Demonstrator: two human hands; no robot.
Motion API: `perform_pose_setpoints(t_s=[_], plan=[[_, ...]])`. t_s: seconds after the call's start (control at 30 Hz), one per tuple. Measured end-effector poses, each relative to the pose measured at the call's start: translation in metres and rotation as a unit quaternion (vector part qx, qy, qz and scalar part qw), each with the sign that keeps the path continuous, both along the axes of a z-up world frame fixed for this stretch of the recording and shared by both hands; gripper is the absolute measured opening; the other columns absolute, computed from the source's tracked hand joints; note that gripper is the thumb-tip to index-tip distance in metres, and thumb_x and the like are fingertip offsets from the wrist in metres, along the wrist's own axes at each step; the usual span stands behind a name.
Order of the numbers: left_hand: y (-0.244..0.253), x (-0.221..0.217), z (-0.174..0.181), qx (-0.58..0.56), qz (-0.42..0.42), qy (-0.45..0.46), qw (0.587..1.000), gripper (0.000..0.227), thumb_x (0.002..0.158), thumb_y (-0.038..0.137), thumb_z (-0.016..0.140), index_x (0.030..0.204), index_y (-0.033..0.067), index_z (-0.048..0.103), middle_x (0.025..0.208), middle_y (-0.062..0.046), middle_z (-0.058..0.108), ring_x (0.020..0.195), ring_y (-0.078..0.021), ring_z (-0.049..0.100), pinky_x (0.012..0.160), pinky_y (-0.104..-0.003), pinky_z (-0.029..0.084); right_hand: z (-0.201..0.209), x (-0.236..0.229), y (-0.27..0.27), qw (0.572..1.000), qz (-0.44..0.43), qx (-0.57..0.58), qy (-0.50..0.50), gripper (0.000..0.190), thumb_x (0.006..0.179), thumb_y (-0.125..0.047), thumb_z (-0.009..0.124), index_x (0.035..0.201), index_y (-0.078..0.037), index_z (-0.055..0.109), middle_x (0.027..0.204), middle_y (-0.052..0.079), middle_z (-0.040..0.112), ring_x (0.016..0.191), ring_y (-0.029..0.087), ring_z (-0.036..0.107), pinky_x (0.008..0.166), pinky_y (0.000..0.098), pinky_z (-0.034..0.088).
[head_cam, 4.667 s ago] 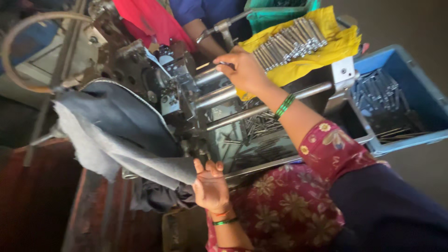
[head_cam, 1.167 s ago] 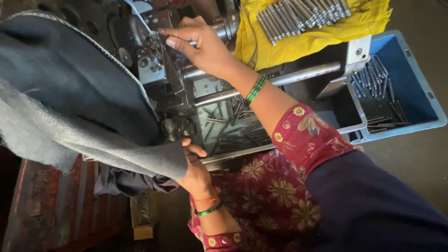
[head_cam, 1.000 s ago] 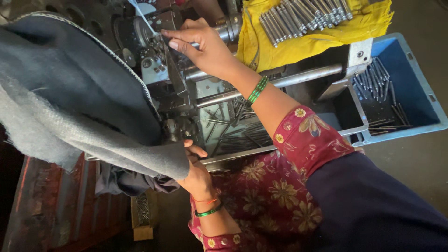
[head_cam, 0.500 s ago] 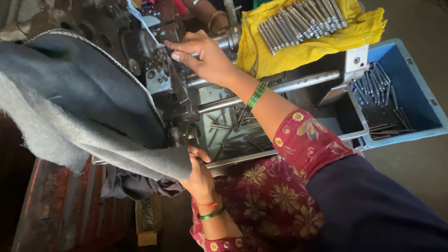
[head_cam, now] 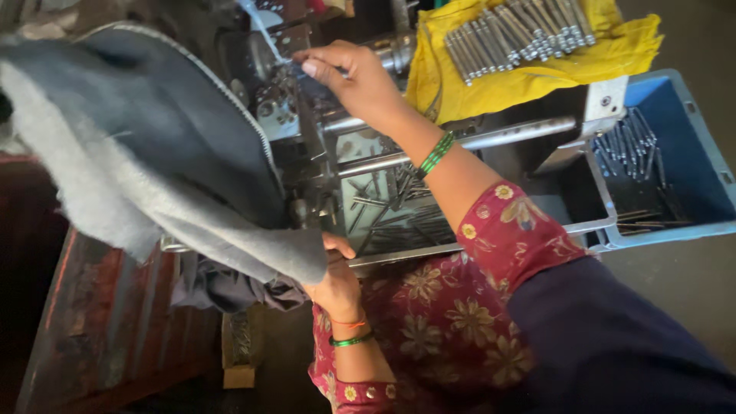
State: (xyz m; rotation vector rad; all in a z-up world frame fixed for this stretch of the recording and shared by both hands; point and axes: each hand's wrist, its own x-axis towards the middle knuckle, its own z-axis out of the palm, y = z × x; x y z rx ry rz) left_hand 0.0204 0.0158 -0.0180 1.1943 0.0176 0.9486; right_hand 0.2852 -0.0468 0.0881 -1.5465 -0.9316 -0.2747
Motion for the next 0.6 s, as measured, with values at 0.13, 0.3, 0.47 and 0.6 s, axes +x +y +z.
perform_pose_setpoints(t_s=[0.13, 0.3, 0.47, 0.6], plan=[[0.006, -0.001, -0.001, -0.024, -0.016, -0.020, 0.999, 0.025, 0.104, 0.017, 0.047, 0.100, -0.0047, 0.058, 0.086, -0.017, 0.061, 0.075, -0.0244, 0.059, 0.069, -0.034, 0.049, -0.003, 0.002, 0.014, 0.999, -0.015, -0.018, 0.029, 0.026, 0.102, -0.027, 0.071, 0.106, -0.001, 0.074, 0.092, 0.009, 0.074, 0.082, 0.016, 0.068, 0.077, 0.0308, 0.052], [0.009, 0.007, -0.009, -0.077, -0.012, -0.057, 0.995, 0.026, 0.107, 0.020, 0.052, 0.101, -0.0050, 0.056, 0.085, -0.018, 0.060, 0.072, -0.0258, 0.059, 0.063, -0.036, 0.050, 0.006, 0.010, 0.026, 0.997, -0.006, 0.003, 0.075, 0.032, 0.105, -0.031, 0.068, 0.095, -0.001, 0.075, 0.084, 0.009, 0.073, 0.078, 0.016, 0.063, 0.074, 0.0316, 0.050], [0.012, 0.005, -0.014, -0.111, -0.021, -0.067, 0.991, 0.034, 0.103, 0.025, 0.054, 0.125, -0.0002, 0.046, 0.088, -0.018, 0.058, 0.071, -0.0257, 0.057, 0.060, -0.036, 0.050, 0.020, 0.015, 0.030, 0.992, -0.051, -0.103, 0.045, 0.034, 0.103, -0.034, 0.066, 0.091, -0.003, 0.073, 0.078, 0.005, 0.071, 0.068, 0.014, 0.064, 0.066, 0.0309, 0.050], [0.013, 0.005, -0.015, -0.075, -0.031, -0.098, 0.992, 0.036, 0.105, 0.025, 0.054, 0.128, -0.0010, 0.045, 0.090, -0.017, 0.057, 0.072, -0.0261, 0.057, 0.063, -0.036, 0.050, 0.026, 0.013, 0.033, 0.991, -0.026, -0.112, 0.073, 0.034, 0.104, -0.033, 0.065, 0.089, -0.004, 0.072, 0.076, 0.005, 0.071, 0.068, 0.013, 0.064, 0.066, 0.0308, 0.050]])
